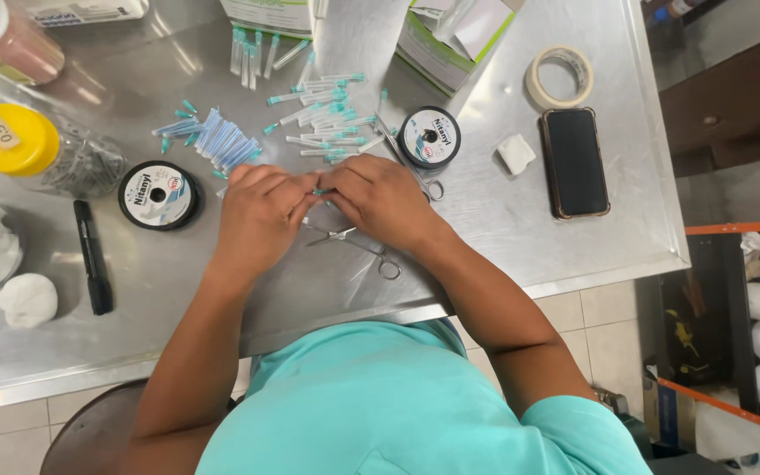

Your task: The person assembles medical supplies on a stainless steel table. They use hemostats to hold a small tube while wrapping it with black thread, then cut the thread with scissors. The person repeats this process with several tubes, placing the finished items on the table.

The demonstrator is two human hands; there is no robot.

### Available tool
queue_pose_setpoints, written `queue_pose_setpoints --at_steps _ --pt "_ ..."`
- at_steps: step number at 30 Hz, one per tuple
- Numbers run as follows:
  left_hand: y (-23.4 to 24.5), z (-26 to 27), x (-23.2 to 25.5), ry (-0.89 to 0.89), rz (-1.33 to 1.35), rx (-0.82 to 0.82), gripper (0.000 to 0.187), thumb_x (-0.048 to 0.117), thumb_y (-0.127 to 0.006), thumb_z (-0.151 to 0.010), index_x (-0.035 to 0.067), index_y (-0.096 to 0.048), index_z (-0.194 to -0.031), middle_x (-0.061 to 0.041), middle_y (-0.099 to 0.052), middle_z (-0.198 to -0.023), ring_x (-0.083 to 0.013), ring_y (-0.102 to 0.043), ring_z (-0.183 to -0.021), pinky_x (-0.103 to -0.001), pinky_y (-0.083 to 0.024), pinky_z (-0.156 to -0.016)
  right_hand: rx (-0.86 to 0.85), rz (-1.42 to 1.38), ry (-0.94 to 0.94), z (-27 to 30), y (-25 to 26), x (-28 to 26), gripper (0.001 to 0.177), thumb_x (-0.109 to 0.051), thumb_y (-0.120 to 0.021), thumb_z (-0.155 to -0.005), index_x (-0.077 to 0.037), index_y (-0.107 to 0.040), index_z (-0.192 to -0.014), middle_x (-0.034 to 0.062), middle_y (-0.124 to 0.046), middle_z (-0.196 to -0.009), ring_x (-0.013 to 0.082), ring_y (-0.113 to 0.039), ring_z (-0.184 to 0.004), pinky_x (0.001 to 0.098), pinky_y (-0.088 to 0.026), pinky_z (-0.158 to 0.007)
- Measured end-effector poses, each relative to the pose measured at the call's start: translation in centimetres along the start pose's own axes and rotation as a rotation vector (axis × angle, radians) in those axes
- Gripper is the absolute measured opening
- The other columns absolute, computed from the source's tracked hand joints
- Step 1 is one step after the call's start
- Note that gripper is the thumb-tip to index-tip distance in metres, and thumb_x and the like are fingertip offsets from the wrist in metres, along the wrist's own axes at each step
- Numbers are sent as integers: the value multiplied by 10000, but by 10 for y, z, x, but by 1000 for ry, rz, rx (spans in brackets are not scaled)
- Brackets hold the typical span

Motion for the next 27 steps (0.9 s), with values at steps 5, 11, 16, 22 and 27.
queue_pose_setpoints --at_steps 5,11,16,22,27 --pt "9 1 -7 64 56 -22 51 212 -801 -901 175 -773 -925 -5 -714 -773 -245 -708 -836 -383 -447 -777 5 101 -88 -2 13 12 285 -295 -760 -951 -93 -664 -1128 101 -669 -966 324 -702 -929 445 -574 -785" --pt "6 1 0 164 -31 -442 137 215 -751 -861 191 -737 -727 -41 -713 -729 -276 -683 -838 -396 -426 -802 -191 396 -658 14 26 58 692 -441 -808 -895 -100 -526 -1427 214 -551 -1310 471 -527 -1274 585 -472 -974" --pt "-3 8 -5 182 -66 -552 132 274 -748 -842 192 -751 -738 -71 -730 -787 -295 -681 -861 -413 -442 -825 -192 326 -843 37 79 96 666 -330 -845 -883 -119 -550 -1441 237 -567 -1337 519 -531 -1250 657 -481 -963" --pt "-7 12 -11 212 -109 -572 64 296 -781 -833 243 -770 -799 -34 -718 -806 -249 -657 -864 -394 -445 -869 -224 394 -1274 96 129 137 571 -311 -893 -828 -119 -673 -1319 269 -653 -1202 517 -653 -1114 629 -542 -860" --pt "-9 13 -13 224 -128 -612 52 295 -797 -817 248 -776 -807 -27 -734 -820 -244 -666 -862 -395 -449 -874 -159 339 -1278 116 126 162 253 -277 -884 -771 -216 -783 -995 24 -758 -920 298 -741 -917 467 -556 -747"
Point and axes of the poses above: each hand's wrist, its own z-axis away from the middle knuckle, its own y-axis out of the back of the hand, x = y × z, the point moved 2 cm from there along -z, towards the middle knuckle
